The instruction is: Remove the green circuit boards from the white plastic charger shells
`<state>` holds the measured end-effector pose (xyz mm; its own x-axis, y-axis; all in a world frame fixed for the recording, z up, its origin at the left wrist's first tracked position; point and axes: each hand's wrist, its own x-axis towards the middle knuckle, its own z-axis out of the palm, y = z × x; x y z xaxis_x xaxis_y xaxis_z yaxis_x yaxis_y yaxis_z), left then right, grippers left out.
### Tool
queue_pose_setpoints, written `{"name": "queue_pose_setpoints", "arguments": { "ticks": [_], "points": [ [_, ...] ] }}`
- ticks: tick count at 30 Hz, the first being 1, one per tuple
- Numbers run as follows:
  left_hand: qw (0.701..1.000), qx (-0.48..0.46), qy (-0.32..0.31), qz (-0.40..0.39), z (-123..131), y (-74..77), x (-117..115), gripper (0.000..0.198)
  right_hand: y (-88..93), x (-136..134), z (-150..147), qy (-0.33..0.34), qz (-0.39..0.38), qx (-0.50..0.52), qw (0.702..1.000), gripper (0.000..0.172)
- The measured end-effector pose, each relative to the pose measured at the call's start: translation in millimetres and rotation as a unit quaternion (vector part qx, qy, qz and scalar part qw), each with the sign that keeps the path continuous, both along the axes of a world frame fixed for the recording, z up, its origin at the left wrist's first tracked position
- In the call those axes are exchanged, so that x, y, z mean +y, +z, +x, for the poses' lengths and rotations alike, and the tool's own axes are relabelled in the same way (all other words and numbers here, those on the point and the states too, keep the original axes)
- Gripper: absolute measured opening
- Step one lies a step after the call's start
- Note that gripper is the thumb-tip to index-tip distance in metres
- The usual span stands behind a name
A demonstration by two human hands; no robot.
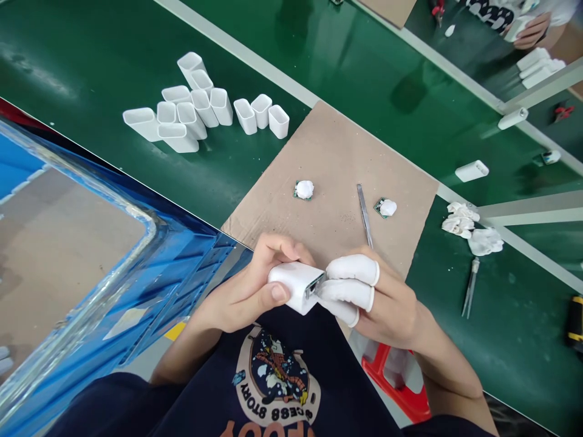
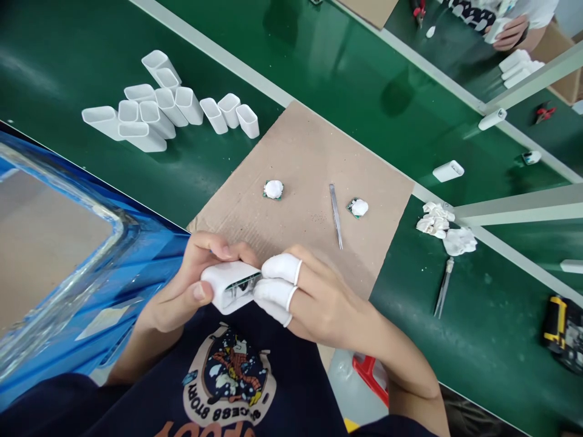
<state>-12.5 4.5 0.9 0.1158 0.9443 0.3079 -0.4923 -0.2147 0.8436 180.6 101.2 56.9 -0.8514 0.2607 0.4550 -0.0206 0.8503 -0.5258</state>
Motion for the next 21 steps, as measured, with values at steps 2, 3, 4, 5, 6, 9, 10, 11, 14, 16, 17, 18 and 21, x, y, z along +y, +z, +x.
{"name": "queue_pose_setpoints", "arguments": {
  "ticks": [2, 3, 4, 5, 6, 9, 10, 11, 14, 16, 17, 18, 21],
  "points": [
    [0.998, 0.048, 0.032, 0.037, -1.9, 1.3, -0.5, 0.028, 2.4, -2.4, -3.7, -0.025, -0.069, -0.007, 0.997, 0.012],
    [0.995, 0.071, 0.042, 0.056, -3.0, 2.0, -0.6, 0.028, 3.4, -3.1, -5.7, -0.033, -0.117, -0.014, 0.992, 0.011],
    [0.992, 0.092, 0.05, 0.071, -4.1, 2.8, -0.6, 0.028, 3.8, -3.5, -7.4, -0.037, -0.17, -0.021, 0.984, 0.01],
    [0.989, 0.108, 0.057, 0.081, -5.1, 3.7, -0.7, 0.028, 3.8, -3.5, -8.8, -0.037, -0.226, -0.022, 0.973, 0.011],
    [0.987, 0.116, 0.063, 0.089, -5.8, 4.6, -0.7, 0.028, 3.3, -3.1, -9.8, -0.033, -0.279, -0.016, 0.96, 0.014],
    [0.984, 0.114, 0.092, 0.104, -6.8, 7.1, -0.7, 0.028, 1.0, -1.0, -11.1, -0.031, -0.396, 0.033, 0.917, 0.024],
    [0.983, 0.111, 0.099, 0.111, -6.9, 7.8, -0.6, 0.028, 0.7, -0.5, -11.0, -0.034, -0.417, 0.05, 0.907, 0.026],
    [0.981, 0.11, 0.103, 0.119, -7.0, 8.3, -0.5, 0.029, 0.8, -0.2, -10.8, -0.038, -0.429, 0.064, 0.9, 0.025],
    [0.978, 0.121, 0.097, 0.137, -8.3, 8.7, -0.1, 0.03, 2.0, 0.0, -8.5, -0.056, -0.421, 0.088, 0.901, 0.02],
    [0.977, 0.131, 0.091, 0.14, -10.1, 6.8, -0.6, 0.031, 1.8, 1.5, -5.6, -0.071, -0.395, 0.097, 0.911, 0.017],
    [0.977, 0.133, 0.089, 0.138, -11.2, 4.9, -1.1, 0.031, 1.1, 3.1, -3.7, -0.077, -0.379, 0.103, 0.916, 0.017],
    [0.979, 0.133, 0.087, 0.13, -12.4, 2.4, -1.7, 0.033, 0.2, 5.5, -1.8, -0.083, -0.361, 0.107, 0.923, 0.019],
    [0.985, 0.129, 0.098, 0.053, -15.6, -7.6, -1.0, 0.04, -2.1, 16.7, 2.0, -0.081, -0.317, 0.092, 0.94, 0.019]
  ]
}}
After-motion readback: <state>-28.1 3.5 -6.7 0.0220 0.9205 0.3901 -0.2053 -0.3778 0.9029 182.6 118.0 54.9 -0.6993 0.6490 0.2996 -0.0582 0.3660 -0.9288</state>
